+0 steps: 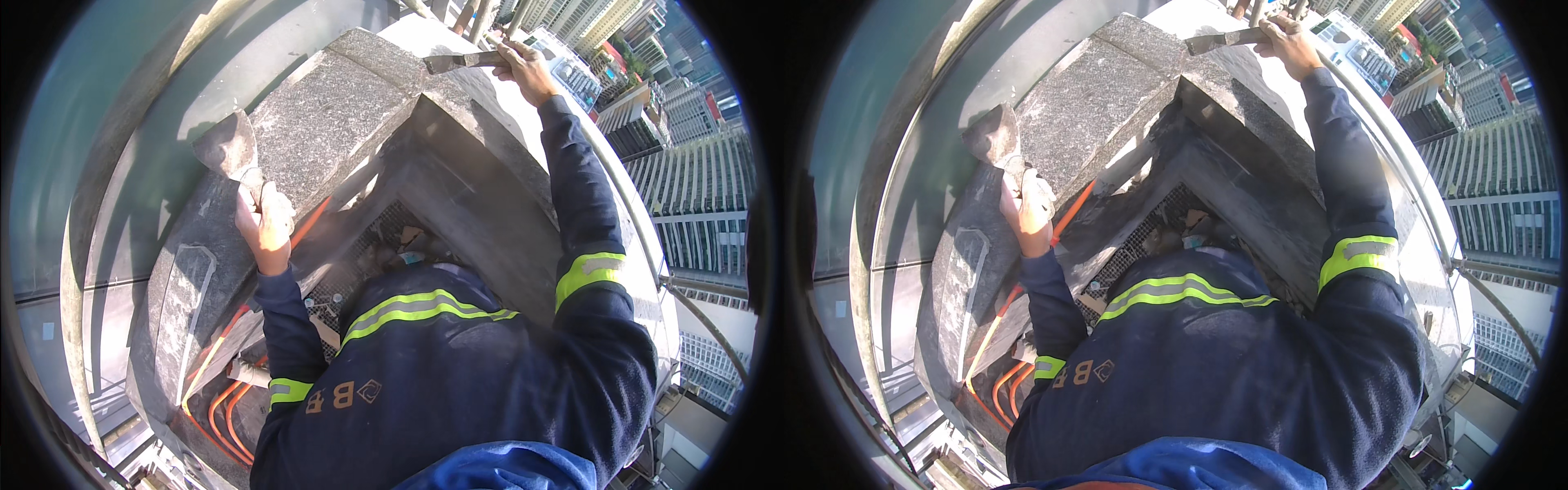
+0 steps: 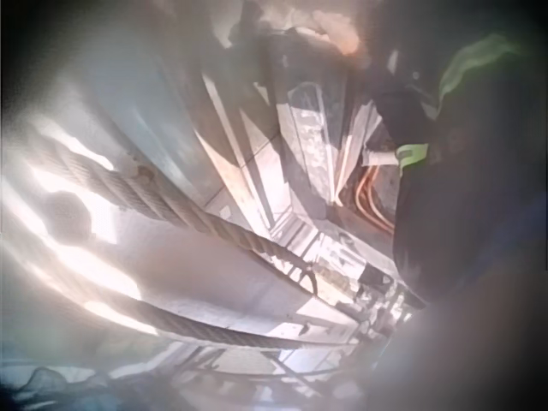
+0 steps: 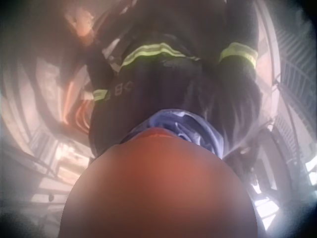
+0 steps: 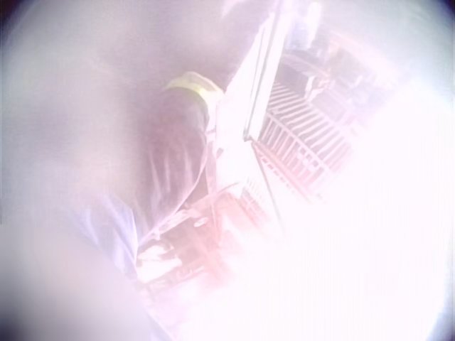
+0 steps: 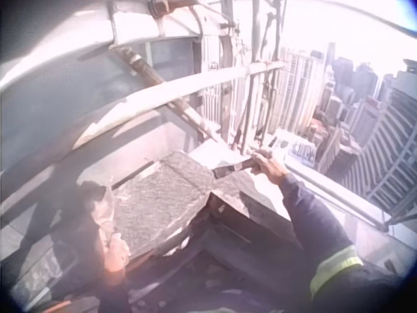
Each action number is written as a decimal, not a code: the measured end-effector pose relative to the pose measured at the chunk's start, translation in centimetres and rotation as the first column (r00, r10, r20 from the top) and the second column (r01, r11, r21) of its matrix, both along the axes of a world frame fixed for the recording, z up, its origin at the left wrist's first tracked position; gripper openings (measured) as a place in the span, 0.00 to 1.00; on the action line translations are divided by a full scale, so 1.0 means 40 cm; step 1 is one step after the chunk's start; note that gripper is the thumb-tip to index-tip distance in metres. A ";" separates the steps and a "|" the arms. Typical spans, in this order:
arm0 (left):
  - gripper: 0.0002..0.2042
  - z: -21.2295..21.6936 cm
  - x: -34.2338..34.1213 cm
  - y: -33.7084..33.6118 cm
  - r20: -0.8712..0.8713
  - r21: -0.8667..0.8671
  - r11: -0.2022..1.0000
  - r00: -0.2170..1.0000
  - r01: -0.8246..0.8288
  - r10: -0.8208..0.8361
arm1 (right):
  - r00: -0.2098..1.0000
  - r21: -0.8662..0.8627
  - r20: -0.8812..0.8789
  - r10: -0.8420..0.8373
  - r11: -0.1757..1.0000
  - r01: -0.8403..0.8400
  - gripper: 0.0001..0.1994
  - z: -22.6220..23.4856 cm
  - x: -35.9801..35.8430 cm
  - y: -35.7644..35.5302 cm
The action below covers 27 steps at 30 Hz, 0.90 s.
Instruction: The person uses a hammer and chisel to break and remove a concrete block from a high-rise building ledge. They repeatedly strike the block, pry out fragments, and clear debris from the opening.
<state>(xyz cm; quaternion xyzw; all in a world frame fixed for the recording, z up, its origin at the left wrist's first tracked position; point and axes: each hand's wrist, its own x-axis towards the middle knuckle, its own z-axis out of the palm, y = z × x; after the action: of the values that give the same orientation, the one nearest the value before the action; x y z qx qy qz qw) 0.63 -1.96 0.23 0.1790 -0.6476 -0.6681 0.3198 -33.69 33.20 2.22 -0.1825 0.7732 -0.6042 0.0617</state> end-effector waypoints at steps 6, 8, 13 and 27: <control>0.07 -0.010 -0.003 0.000 0.070 -0.082 0.991 0.991 -0.108 0.114 | 0.992 0.030 -0.033 0.119 0.993 -0.118 0.15 -0.001 -0.017 0.004; 0.06 -0.016 0.002 -0.007 0.069 -0.111 0.987 0.989 -0.120 0.129 | 0.988 0.041 -0.031 0.148 0.988 -0.147 0.14 0.000 -0.015 -0.005; 0.06 -0.025 -0.003 -0.009 0.077 -0.221 0.950 0.967 -0.221 0.243 | 0.957 0.111 -0.097 0.272 0.959 -0.261 0.16 0.002 0.020 -0.052; 0.07 0.008 -0.011 0.028 0.120 -0.144 0.959 0.958 -0.244 0.262 | 0.967 0.000 -0.004 0.255 0.967 -0.255 0.16 0.010 -0.005 -0.078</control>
<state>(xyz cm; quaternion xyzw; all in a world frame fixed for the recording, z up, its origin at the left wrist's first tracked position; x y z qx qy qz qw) 0.20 -0.84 0.56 0.2857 -0.6811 -0.5649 0.3680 -33.89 30.08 2.63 -0.2815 0.7433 -0.5911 0.1374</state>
